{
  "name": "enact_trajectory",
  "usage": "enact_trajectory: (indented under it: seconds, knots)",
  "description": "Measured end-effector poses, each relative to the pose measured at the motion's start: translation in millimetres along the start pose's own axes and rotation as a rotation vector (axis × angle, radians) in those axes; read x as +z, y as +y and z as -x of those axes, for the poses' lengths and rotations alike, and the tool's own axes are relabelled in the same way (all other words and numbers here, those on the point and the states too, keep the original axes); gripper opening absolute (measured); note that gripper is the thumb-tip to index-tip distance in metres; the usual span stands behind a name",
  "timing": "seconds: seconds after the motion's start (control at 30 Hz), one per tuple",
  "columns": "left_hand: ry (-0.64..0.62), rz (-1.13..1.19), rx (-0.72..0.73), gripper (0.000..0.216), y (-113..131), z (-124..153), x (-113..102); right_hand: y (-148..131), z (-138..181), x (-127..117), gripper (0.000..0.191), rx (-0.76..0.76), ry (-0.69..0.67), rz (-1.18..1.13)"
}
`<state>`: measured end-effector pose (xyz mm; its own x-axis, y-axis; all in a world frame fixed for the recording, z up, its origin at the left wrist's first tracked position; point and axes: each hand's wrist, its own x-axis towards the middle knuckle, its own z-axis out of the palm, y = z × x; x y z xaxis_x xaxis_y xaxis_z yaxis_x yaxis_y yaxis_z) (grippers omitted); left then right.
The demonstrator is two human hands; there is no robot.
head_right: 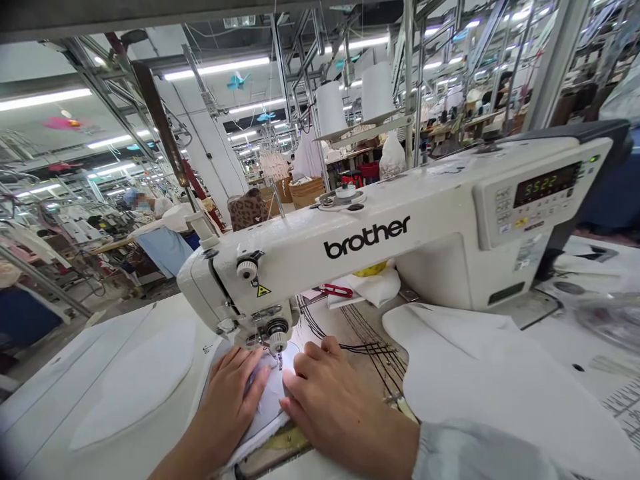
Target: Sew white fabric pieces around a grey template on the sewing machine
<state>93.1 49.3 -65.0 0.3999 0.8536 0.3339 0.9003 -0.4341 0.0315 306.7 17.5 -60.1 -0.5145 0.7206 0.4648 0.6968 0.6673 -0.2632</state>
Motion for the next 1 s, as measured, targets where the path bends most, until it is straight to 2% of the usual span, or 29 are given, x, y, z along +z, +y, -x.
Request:
enact_trajectory:
  seconds: [0.2, 0.6, 0.7, 0.83, 1.0]
  knots:
    - [-0.030, 0.049, 0.093, 0.029, -5, -9, -8, -2, -2, 0, 0.009, 0.002, -0.026, -0.006]
    - [-0.111, 0.082, 0.234, 0.034, -17, -24, -18, -9, -3, -6, 0.010, 0.037, -0.096, -0.044]
    - [-0.110, 0.039, 0.193, 0.029, -10, -26, -16, -8, 0, -3, 0.013, 0.023, -0.034, -0.063]
    - [-0.069, -0.021, 0.046, 0.023, 4, -25, -2, -2, 1, 5, 0.021, -0.058, 0.063, -0.054]
    - [-0.014, -0.008, -0.076, 0.027, 15, -20, 7, 1, -2, 9, 0.017, -0.165, 0.139, 0.025]
